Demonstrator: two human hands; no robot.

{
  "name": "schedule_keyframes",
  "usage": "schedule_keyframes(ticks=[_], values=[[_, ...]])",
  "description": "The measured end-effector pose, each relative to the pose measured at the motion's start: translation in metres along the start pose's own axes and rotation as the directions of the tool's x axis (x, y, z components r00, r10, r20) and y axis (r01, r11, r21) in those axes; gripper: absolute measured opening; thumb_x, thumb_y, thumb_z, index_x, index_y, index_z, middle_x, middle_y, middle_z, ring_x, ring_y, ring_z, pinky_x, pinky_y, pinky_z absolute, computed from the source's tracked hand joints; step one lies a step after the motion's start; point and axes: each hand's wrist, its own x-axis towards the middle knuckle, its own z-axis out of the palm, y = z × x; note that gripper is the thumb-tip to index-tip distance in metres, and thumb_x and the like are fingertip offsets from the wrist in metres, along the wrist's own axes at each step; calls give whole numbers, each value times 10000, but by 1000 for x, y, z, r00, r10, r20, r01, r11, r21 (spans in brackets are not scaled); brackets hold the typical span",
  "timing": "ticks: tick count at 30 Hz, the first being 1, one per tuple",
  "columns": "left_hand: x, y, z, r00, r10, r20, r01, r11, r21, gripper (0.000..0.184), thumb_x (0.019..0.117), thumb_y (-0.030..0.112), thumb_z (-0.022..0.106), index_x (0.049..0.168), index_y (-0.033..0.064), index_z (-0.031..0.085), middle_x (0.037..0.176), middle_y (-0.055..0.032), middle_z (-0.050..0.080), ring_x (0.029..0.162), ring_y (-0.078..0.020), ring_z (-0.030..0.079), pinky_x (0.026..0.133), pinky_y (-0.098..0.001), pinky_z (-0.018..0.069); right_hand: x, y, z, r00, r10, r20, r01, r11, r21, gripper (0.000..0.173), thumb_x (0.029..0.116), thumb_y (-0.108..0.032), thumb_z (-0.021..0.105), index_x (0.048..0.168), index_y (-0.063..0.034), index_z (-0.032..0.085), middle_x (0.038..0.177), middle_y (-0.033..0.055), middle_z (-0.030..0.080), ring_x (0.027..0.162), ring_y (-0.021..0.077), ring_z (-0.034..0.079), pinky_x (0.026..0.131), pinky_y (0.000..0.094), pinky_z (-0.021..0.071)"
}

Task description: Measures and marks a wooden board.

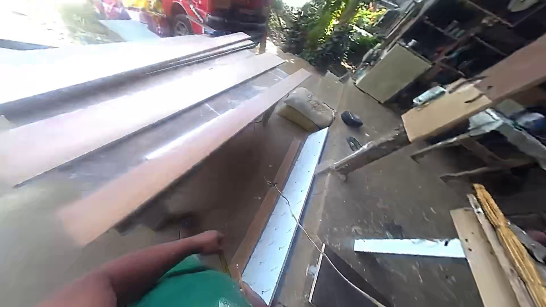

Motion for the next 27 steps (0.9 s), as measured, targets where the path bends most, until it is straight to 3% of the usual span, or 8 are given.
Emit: schedule_keyframes(ticks=[3,6,9,13,16,20,23,27], values=[[-63,-91,-94,871,-244,-426,80,927,-366,335,1010,297,647,1208,29,686,1160,-205,694,1096,-351,663,995,-588,495,89,-38,-38,938,325,-118,-343,831,-438,416,1026,-134,563,1427,-22,546,1266,191,669,1127,248,657,1011,472,515],[-162,-186,-137,495,-619,-610,77,730,-679,327,1052,259,580,1272,31,658,1202,-212,685,1100,-348,661,997,-577,493,172,-83,-102,923,344,-173,-354,580,-734,367,998,-135,578,1353,-47,595,1089,213,692,953,333,679,851,557,545],[-231,-266,-126,110,-849,-517,26,522,-853,344,1081,268,537,1290,19,648,1216,-255,673,1097,-411,653,980,-631,480,252,-170,-138,958,214,-191,-262,380,-887,284,1045,-205,562,1263,-46,650,1021,200,706,900,333,694,837,557,560],[-244,-302,-92,-214,-946,-244,-100,270,-958,340,1078,294,533,1267,44,666,1185,-229,697,1076,-387,682,974,-608,503,353,-306,-126,998,12,-61,-62,73,-995,292,1032,-215,605,1259,-57,698,1273,248,650,1234,414,599,1061,611,456],[-228,-295,-97,-305,-941,-149,-191,214,-958,321,1068,283,545,1223,36,682,1149,-202,714,1058,-343,694,977,-575,510,419,-387,-93,999,-28,23,21,-68,-997,300,1046,-230,582,1272,-66,691,1307,248,630,1266,431,574,1069,613,448],[-203,-286,-93,-336,-938,-83,-142,138,-980,370,1055,337,549,1235,45,689,1245,-198,690,1200,-334,643,1048,-565,461,480,-458,-62,995,19,95,97,-157,-983,326,1058,-238,548,1293,-50,670,1334,259,615,1281,426,571,1072,625,439],[-187,-288,-96,-378,-924,-67,-104,114,-988,419,1062,380,514,1262,49,677,1300,-194,670,1259,-328,616,1078,-557,441,519,-487,-59,990,16,139,140,-147,-979,298,1045,-262,575,1226,-67,709,1272,230,652,1210,406,616,1027,617,471],[-168,-264,-125,-530,-848,-6,-44,35,-998,468,1032,460,503,1332,142,672,1411,-136,627,1374,-303,537,1128,-542,405,569,-503,-61,967,52,251,256,-188,-948,247,1041,-265,591,1145,-95,736,1127,197,697,1111,379,654,967,610,504]])
